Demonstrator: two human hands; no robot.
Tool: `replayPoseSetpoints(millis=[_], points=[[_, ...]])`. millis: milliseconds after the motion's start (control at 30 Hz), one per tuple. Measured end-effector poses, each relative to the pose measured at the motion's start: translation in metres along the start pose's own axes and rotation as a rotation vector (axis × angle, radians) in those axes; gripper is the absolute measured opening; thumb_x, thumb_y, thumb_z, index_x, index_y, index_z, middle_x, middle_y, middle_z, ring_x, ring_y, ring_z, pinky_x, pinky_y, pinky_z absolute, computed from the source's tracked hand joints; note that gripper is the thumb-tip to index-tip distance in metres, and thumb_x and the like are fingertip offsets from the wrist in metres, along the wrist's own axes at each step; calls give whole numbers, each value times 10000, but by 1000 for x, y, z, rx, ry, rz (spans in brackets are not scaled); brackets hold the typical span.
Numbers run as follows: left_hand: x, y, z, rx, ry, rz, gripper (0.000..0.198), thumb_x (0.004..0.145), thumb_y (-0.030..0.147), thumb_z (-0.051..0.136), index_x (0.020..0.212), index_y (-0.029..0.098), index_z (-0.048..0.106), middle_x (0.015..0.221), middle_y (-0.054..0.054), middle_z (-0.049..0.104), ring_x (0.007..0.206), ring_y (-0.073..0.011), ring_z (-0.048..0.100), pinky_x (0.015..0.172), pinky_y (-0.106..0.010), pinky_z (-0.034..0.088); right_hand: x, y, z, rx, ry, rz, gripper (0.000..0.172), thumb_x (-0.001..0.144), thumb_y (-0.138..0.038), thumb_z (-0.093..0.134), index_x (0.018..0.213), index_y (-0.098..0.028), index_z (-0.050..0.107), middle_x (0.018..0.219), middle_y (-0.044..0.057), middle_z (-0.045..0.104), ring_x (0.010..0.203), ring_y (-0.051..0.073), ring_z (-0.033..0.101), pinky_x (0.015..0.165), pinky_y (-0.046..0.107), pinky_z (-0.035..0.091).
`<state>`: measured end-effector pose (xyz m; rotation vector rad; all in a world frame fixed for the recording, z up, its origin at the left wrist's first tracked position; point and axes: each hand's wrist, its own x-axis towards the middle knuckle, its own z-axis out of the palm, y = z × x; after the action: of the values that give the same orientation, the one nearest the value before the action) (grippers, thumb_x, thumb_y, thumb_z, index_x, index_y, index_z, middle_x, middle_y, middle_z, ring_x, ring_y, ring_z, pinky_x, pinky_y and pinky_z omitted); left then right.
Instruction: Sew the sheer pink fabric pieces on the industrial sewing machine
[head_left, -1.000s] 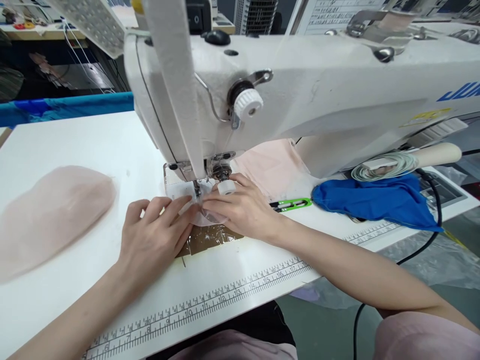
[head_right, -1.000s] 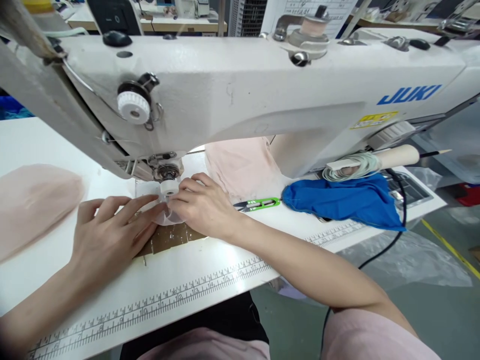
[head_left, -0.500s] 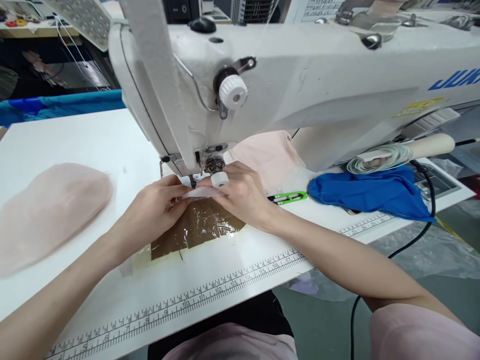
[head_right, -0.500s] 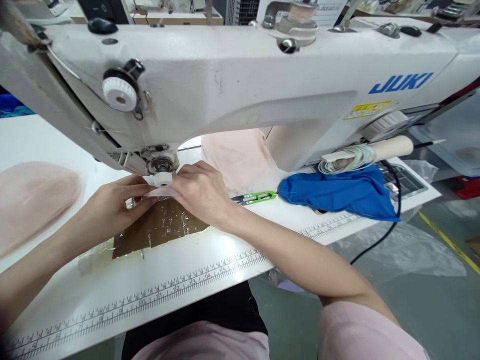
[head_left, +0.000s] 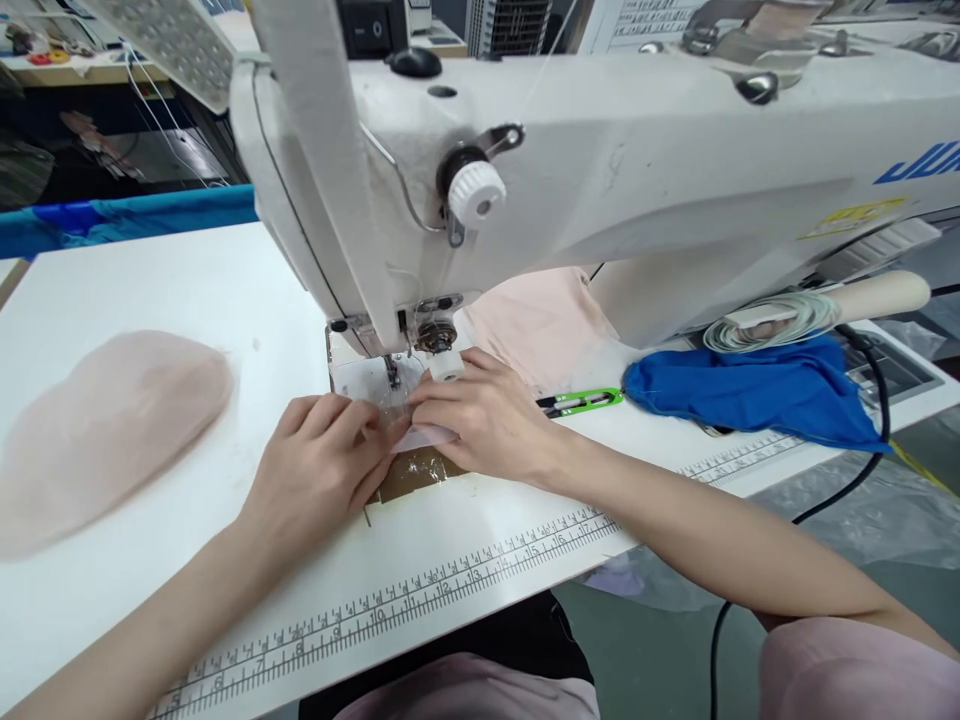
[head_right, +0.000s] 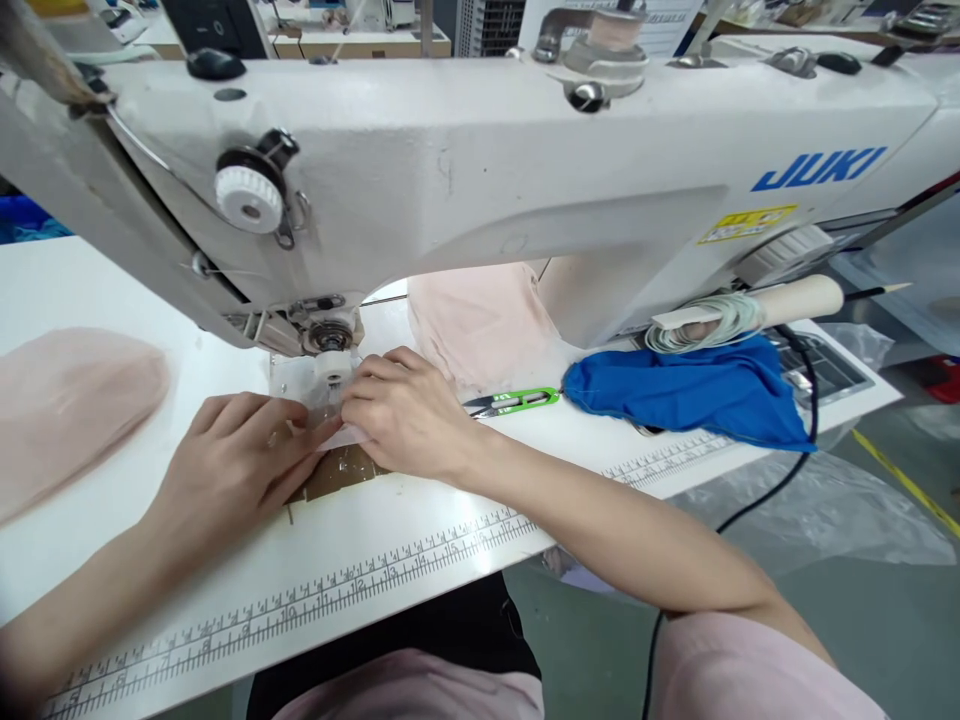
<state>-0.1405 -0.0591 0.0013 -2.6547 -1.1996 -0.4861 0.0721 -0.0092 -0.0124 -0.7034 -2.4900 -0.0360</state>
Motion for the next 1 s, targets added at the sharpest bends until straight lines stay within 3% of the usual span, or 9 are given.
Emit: replayPoseSetpoints(millis=[100, 233, 800, 1000], points=[[-5, 9, 0, 211, 93, 62, 222, 908, 195, 588, 1100, 245, 688, 1129, -50, 720, 1003, -256, 634, 794, -403, 399, -1, -1, 1, -53, 26, -49, 197, 838, -102, 558, 724, -178, 700, 880, -18, 766, 819, 159, 606, 796, 322, 366], [-5, 11, 0, 217, 83, 78, 221, 924, 165, 568, 1115, 204, 673, 1101, -52, 741, 1108, -256, 638, 853, -420, 394, -1, -1, 1, -72, 38, -59, 167, 814, -96, 590, 709, -172, 696, 854, -18, 767, 802, 155, 608, 781, 322, 374], [3, -9, 11, 146, 84, 26, 247, 962, 181, 505, 1153, 203, 660, 1159, -77, 717, 1150, -276, 636, 1001, -506, 355, 6, 7, 11, -108, 10, -6, 217, 898, -99, 534, 770, -176, 692, 852, 22, 764, 870, 181, 645, 801, 333, 404], [5, -13, 15, 168, 107, 21, 240, 950, 183, 527, 1150, 192, 659, 1162, -95, 713, 1123, -288, 651, 1002, -514, 353, 7, 9, 14, -200, 62, -49, 213, 919, -127, 534, 816, -171, 714, 873, 12, 764, 832, 168, 629, 830, 335, 405]])
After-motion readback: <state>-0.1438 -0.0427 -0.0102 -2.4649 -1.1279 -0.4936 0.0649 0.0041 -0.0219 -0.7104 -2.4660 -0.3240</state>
